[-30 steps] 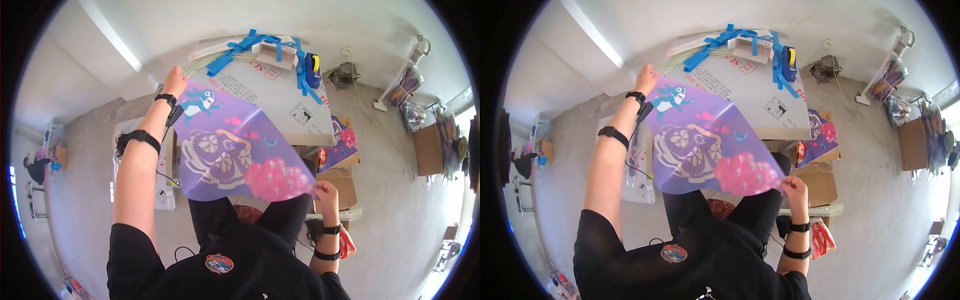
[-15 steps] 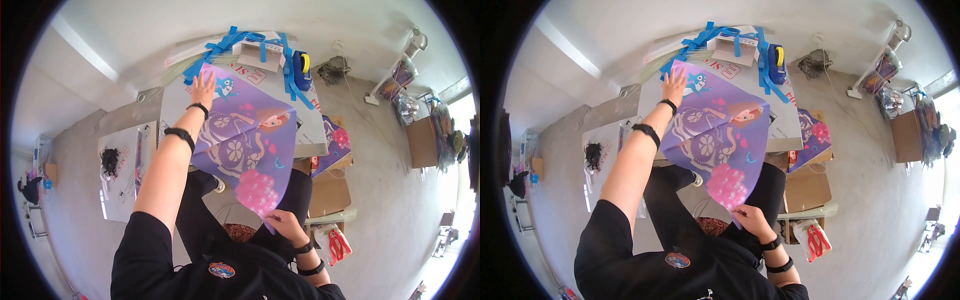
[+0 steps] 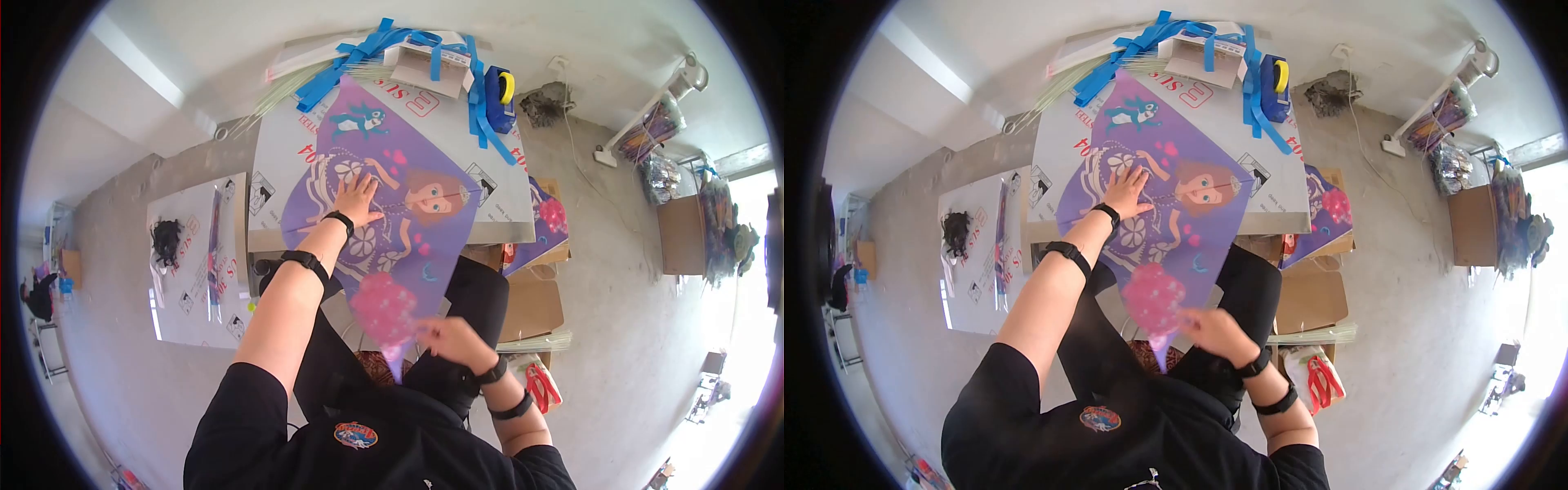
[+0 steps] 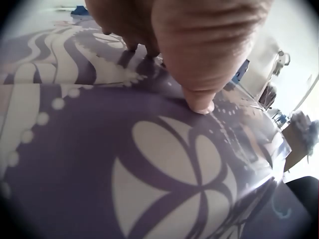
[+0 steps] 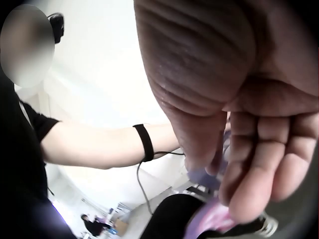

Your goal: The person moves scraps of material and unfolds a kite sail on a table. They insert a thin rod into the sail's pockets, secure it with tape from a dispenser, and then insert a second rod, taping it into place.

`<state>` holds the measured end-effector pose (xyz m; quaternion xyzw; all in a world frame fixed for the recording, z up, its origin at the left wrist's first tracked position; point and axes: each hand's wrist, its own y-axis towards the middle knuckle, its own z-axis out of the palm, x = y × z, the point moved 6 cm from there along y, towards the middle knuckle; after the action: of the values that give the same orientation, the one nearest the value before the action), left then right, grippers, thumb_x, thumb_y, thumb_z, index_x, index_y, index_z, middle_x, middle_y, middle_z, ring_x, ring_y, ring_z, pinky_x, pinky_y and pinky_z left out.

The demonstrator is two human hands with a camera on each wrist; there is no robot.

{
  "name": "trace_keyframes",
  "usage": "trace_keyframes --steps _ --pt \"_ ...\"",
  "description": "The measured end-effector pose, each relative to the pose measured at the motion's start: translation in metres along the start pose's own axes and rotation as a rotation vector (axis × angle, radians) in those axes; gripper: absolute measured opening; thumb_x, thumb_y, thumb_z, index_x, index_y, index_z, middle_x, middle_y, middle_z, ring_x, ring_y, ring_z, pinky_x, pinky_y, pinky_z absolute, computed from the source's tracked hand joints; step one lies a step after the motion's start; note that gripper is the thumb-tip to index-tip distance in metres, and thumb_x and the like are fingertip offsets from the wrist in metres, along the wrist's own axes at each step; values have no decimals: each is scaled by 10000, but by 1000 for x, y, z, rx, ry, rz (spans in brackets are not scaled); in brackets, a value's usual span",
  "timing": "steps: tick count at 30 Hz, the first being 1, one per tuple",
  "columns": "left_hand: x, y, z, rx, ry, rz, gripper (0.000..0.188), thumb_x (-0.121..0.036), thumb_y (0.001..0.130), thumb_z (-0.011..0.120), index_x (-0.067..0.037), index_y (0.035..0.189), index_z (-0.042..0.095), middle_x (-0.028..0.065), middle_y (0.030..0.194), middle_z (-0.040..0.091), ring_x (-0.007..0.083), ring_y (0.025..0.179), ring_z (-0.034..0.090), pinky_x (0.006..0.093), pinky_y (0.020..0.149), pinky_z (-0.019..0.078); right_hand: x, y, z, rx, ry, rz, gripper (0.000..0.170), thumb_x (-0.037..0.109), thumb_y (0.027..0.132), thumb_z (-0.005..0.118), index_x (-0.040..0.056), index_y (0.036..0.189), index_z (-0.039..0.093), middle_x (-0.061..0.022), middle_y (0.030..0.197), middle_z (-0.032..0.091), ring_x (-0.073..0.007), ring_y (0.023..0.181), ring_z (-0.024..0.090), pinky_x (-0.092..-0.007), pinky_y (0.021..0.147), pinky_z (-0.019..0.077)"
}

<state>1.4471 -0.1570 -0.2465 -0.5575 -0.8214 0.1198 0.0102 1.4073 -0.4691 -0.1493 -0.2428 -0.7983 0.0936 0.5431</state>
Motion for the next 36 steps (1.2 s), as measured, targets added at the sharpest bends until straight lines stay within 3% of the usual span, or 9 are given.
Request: trace_keyframes --steps 3,6,10,12,17,23,30,34,36 --pt "4 -6 -6 -8 16 11 787 -445 743 661 -98 1364 324 111 1445 250 317 1322 245 501 1066 216 13 45 -47 -376 -295 -189 216 148 768 612 42 955 635 -158 859 626 -313 781 606 -370 674 492" --pt "-9 -11 -12 -100 -34 103 746 -396 743 675 -97 1347 355 102 1435 279 299 1309 275 463 1061 242 3 103 -54 -462 -642 -300 396 199 790 605 61 1155 535 -149 1191 518 -309 1132 483 -397 912 416" --pt "-22 -20 3 -90 -73 77 668 -324 763 666 -93 1324 386 108 1407 325 295 1280 317 447 1045 273 -19 144 -33 -428 -762 -277 499 261 816 587 91 1266 454 -130 1345 402 -300 1266 355 -448 1010 322" --pt "-21 -23 5 -119 -69 41 613 -329 787 634 -87 1302 406 109 1399 341 295 1290 311 474 1043 270 -33 153 -22 -348 -837 -149 550 309 833 567 103 1318 406 -123 1413 323 -278 1315 290 -480 1045 263" --pt "-13 -14 9 -124 -101 28 548 -347 838 564 -85 1294 412 105 1393 353 275 1296 313 500 1047 247 -28 148 1 -345 -819 -119 580 336 835 556 104 1338 381 -124 1424 308 -273 1330 268 -503 1052 240" --pt "-36 -19 12 -385 -115 84 463 -304 889 492 -84 1291 430 92 1378 385 268 1285 338 446 1059 251 -24 149 7 -391 -830 -133 597 336 822 570 111 1342 381 -121 1417 321 -271 1322 285 -508 1051 239" --pt "-23 -33 23 -313 -84 -30 564 -429 906 419 -151 1386 315 72 1447 272 247 1345 228 456 1092 177 -22 132 2 -369 -835 -164 602 315 807 595 96 1330 394 -120 1400 343 -260 1311 304 -502 1046 252" --pt "-24 -35 22 -325 -104 -29 577 -436 894 436 -151 1382 321 74 1443 280 255 1340 233 471 1087 175 -23 138 -4 -274 -840 -142 603 305 806 596 57 1317 395 -126 1372 375 -264 1294 330 -478 1045 267" --pt "-25 -36 19 -359 -79 -24 579 -439 877 461 -163 1372 341 75 1438 285 261 1335 240 485 1081 177 -15 153 -23 -421 -733 -262 596 297 803 599 24 1296 406 -131 1331 419 -266 1273 358 -450 1043 281"
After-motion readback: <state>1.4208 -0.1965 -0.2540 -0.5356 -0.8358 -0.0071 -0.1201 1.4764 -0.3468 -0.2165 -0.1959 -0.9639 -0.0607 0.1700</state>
